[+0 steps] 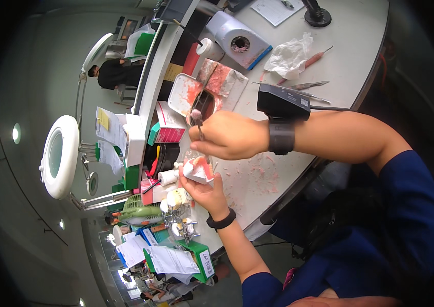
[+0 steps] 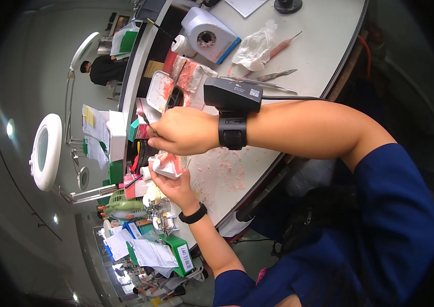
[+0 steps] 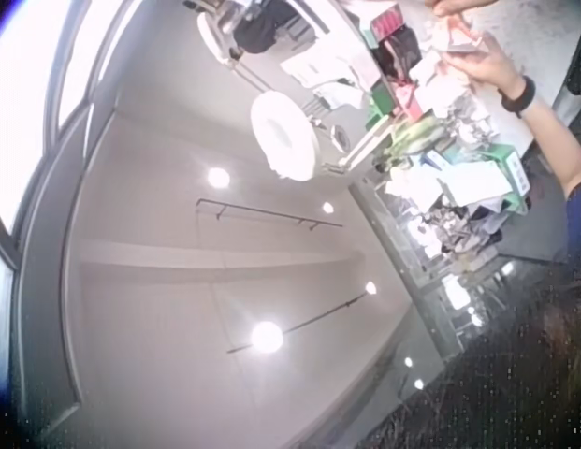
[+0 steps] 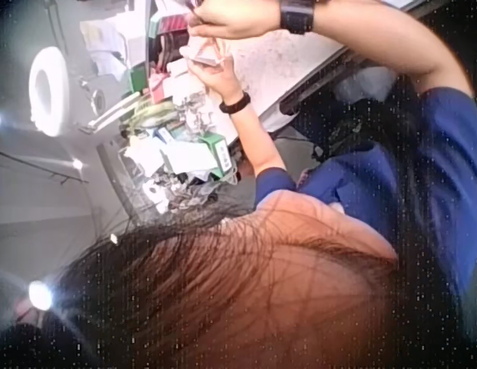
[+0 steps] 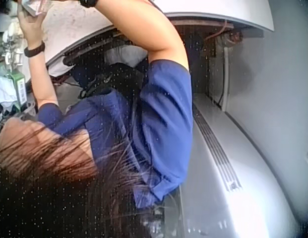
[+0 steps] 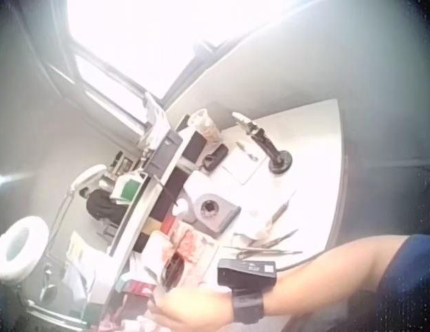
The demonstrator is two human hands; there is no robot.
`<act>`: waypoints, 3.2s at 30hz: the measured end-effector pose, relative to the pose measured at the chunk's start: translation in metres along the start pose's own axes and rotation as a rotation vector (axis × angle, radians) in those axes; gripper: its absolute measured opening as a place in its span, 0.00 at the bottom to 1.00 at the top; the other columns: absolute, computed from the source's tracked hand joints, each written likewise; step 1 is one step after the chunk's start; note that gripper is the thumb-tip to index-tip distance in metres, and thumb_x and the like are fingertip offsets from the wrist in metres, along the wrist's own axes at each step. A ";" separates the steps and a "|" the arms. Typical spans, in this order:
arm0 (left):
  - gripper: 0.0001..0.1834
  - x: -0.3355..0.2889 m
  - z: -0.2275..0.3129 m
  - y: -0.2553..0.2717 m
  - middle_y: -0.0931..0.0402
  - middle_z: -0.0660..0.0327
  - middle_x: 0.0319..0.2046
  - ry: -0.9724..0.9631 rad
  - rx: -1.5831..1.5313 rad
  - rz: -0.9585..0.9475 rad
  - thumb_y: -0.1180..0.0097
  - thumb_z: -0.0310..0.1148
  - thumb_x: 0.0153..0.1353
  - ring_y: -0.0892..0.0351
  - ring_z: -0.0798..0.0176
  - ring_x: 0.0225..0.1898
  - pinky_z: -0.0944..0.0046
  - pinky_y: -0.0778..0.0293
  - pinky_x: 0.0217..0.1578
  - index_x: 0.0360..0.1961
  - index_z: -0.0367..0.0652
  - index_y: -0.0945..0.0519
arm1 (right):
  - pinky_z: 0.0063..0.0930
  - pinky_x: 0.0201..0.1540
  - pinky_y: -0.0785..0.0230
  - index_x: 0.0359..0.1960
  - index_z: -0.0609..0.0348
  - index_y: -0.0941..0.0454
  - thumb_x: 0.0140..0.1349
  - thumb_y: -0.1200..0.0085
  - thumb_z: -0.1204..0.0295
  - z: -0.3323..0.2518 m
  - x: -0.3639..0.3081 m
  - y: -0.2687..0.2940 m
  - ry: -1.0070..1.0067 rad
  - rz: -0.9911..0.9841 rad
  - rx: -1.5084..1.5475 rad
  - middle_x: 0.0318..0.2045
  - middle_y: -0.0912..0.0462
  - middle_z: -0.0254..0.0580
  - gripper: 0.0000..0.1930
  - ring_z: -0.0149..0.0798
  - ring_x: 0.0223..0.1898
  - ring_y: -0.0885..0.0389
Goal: The recorder is applying acrylic resin to a dental prosthetic using a brush and a small tool to repair or build up the surface.
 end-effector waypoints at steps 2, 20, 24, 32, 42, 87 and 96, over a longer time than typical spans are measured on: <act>0.47 -0.001 0.006 -0.001 0.44 0.51 0.63 -0.020 0.007 0.013 0.41 0.14 0.43 0.40 0.56 0.62 0.57 0.42 0.62 0.66 0.41 0.49 | 0.45 0.30 0.36 0.29 0.61 0.32 0.66 0.58 0.65 0.022 0.007 0.005 -0.073 0.142 -0.100 0.18 0.27 0.50 0.12 0.55 0.26 0.26; 0.48 0.000 0.006 0.001 0.44 0.53 0.61 0.001 -0.033 0.052 0.45 0.11 0.43 0.40 0.56 0.61 0.57 0.41 0.61 0.66 0.42 0.50 | 0.25 0.23 0.34 0.28 0.65 0.20 0.64 0.55 0.63 0.072 0.006 0.014 -0.563 0.247 0.450 0.19 0.19 0.37 0.17 0.28 0.19 0.26; 0.48 0.001 0.007 -0.002 0.43 0.53 0.61 -0.027 -0.025 0.052 0.44 0.12 0.43 0.40 0.56 0.61 0.57 0.40 0.61 0.66 0.41 0.50 | 0.17 0.14 0.45 0.30 0.64 0.25 0.66 0.55 0.63 0.059 0.004 0.001 -0.563 0.110 0.581 0.18 0.22 0.38 0.15 0.22 0.11 0.36; 0.48 -0.001 0.009 -0.006 0.40 0.52 0.59 0.011 -0.056 0.035 0.41 0.13 0.44 0.35 0.56 0.58 0.56 0.38 0.59 0.66 0.40 0.51 | 0.25 0.21 0.33 0.27 0.64 0.21 0.64 0.53 0.63 0.053 -0.001 -0.016 -0.580 -0.008 0.496 0.19 0.20 0.37 0.16 0.28 0.18 0.26; 0.49 -0.002 0.011 -0.010 0.41 0.51 0.59 0.011 -0.063 0.002 0.39 0.14 0.45 0.37 0.55 0.60 0.55 0.39 0.61 0.66 0.40 0.52 | 0.27 0.26 0.32 0.28 0.63 0.24 0.66 0.53 0.64 0.048 -0.002 -0.034 -0.439 -0.102 0.286 0.18 0.21 0.35 0.15 0.27 0.23 0.23; 0.45 -0.004 0.005 0.004 0.43 0.52 0.60 0.027 -0.069 0.088 0.37 0.14 0.44 0.39 0.56 0.61 0.57 0.30 0.56 0.63 0.42 0.47 | 0.33 0.31 0.33 0.35 0.63 0.26 0.66 0.54 0.67 0.076 0.009 0.007 -0.256 0.064 -0.187 0.23 0.22 0.52 0.11 0.47 0.26 0.23; 0.46 -0.001 0.006 0.010 0.41 0.54 0.60 0.034 -0.031 0.104 0.35 0.15 0.43 0.38 0.58 0.61 0.58 0.28 0.54 0.62 0.42 0.46 | 0.18 0.26 0.35 0.31 0.67 0.26 0.69 0.57 0.67 0.024 0.008 -0.007 -0.318 0.027 0.325 0.22 0.23 0.38 0.14 0.25 0.23 0.27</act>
Point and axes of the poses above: each hand's wrist, its own x-axis towards the middle knuckle, its own y-axis out of the back of the hand, z = x × y, the point moved 5 cm from there along x, towards the middle knuckle
